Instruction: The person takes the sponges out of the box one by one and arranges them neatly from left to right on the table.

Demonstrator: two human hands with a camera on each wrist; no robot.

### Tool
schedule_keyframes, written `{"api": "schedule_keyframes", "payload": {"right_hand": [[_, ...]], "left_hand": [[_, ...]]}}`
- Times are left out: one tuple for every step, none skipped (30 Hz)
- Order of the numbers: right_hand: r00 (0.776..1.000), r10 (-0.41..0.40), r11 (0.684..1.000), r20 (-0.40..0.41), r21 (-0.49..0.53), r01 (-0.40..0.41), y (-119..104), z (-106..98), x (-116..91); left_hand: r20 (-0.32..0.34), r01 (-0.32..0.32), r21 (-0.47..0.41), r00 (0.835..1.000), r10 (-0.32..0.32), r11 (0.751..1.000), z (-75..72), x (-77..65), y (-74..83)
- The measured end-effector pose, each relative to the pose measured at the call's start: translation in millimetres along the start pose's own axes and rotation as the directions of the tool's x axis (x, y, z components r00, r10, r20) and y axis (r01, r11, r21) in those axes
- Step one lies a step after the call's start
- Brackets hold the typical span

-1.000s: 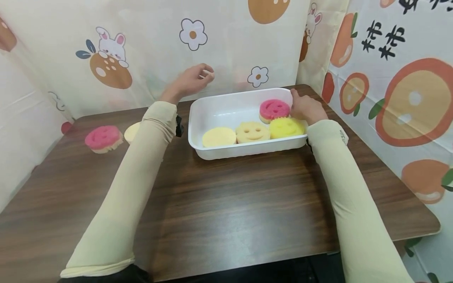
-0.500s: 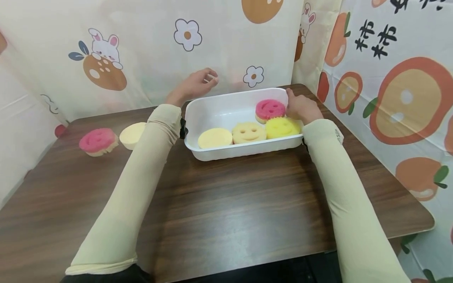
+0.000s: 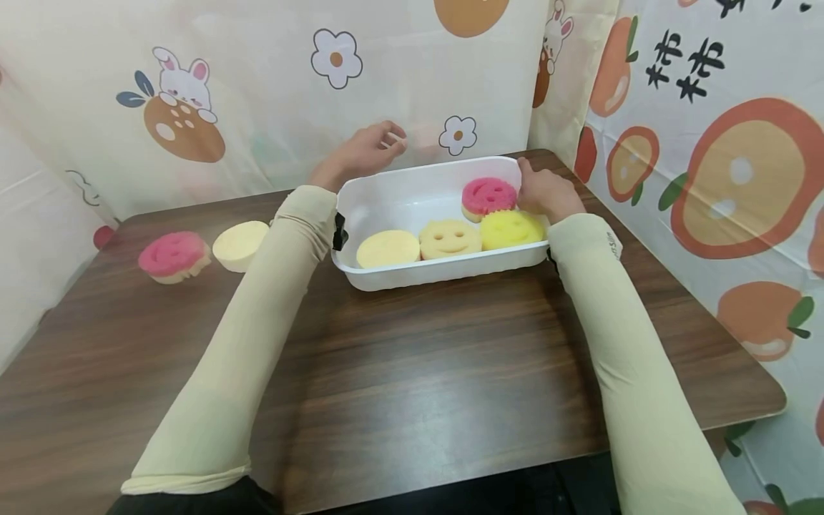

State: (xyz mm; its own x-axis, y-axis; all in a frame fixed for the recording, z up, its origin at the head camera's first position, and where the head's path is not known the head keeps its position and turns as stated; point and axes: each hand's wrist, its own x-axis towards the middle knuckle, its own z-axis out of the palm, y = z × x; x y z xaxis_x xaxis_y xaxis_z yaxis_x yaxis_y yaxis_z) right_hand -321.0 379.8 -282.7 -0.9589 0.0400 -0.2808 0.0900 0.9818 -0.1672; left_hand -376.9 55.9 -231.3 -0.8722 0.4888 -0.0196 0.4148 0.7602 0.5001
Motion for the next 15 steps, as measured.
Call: {"api": "schedule_keyframes", "payload": {"right_hand": [[1.0, -0.004, 1.0, -0.002, -0.003, 0.004, 0, 0, 0], [1.0, -0.006, 1.0, -0.004, -0.003, 0.006, 0, 0, 0], [1.0, -0.008, 1.0, -0.007, -0.007, 0.008, 0, 0, 1], [1.0, -0.011, 1.0, -0.011, -0.01, 0.011, 0, 0, 1], [1.0, -0.013, 1.0, -0.013, -0.011, 0.013, 0, 0, 1], [1.0, -0.012, 1.0, -0.013, -0.012, 0.011, 1, 0, 1], [1.0, -0.015, 1.0, -0.017, -0.014, 0.014, 1, 0, 1], [1.0, -0.016, 1.0, -0.017, -0.014, 0.016, 1, -1, 0], [1.0, -0.014, 1.0, -0.016, -0.015, 0.014, 1, -1, 0], [1.0, -0.014, 1.0, -0.013, -0.013, 0.014, 1, -1, 0], [1.0, -0.014, 1.0, -0.012, -0.01, 0.014, 1, -1, 0], [1.0, -0.016, 1.0, -0.012, -0.009, 0.016, 1, -1, -1], [1.0, -0.018, 1.0, -0.011, -0.007, 0.018, 0, -1, -1], [1.0, -0.019, 1.0, -0.008, -0.005, 0.019, 0, 0, 0], [1.0, -0.022, 1.0, -0.01, -0.005, 0.022, 0, 0, 0]], "left_hand": [[0.007, -0.001, -0.001, 1.0, 0.001, 1.0, 0.9, 0.9, 0.5], [0.012, -0.003, -0.003, 1.0, 0.003, 1.0, 1.9, 1.9, 0.9], [0.017, -0.006, -0.003, 1.0, 0.006, 1.0, 2.6, 2.9, 1.6], [0.021, -0.01, -0.003, 1.0, 0.01, 1.0, 3.4, 3.7, 2.3], [0.024, -0.012, -0.002, 1.0, 0.012, 1.0, 4.0, 4.5, 3.4], [0.027, -0.016, 0.002, 1.0, 0.016, 1.0, 4.8, 6.0, 4.2], [0.028, -0.022, 0.005, 0.999, 0.022, 1.0, 5.7, 7.3, 5.1], [0.031, -0.024, 0.008, 0.999, 0.024, 1.0, 6.5, 8.1, 6.2], [0.035, -0.024, 0.009, 0.999, 0.023, 1.0, 7.3, 8.9, 7.1], [0.036, -0.026, 0.009, 0.999, 0.026, 1.0, 8.3, 9.5, 7.9], [0.036, -0.027, 0.01, 0.999, 0.027, 1.0, 9.3, 10.0, 8.7], [0.035, -0.031, 0.013, 0.999, 0.031, 0.999, 10.4, 10.4, 9.0], [0.037, -0.032, 0.016, 0.999, 0.032, 0.999, 11.3, 10.0, 9.4], [0.041, -0.031, 0.019, 0.999, 0.03, 0.999, 12.2, 9.5, 9.7], [0.043, -0.033, 0.024, 0.999, 0.032, 0.999, 13.3, 9.3, 9.7]]}}
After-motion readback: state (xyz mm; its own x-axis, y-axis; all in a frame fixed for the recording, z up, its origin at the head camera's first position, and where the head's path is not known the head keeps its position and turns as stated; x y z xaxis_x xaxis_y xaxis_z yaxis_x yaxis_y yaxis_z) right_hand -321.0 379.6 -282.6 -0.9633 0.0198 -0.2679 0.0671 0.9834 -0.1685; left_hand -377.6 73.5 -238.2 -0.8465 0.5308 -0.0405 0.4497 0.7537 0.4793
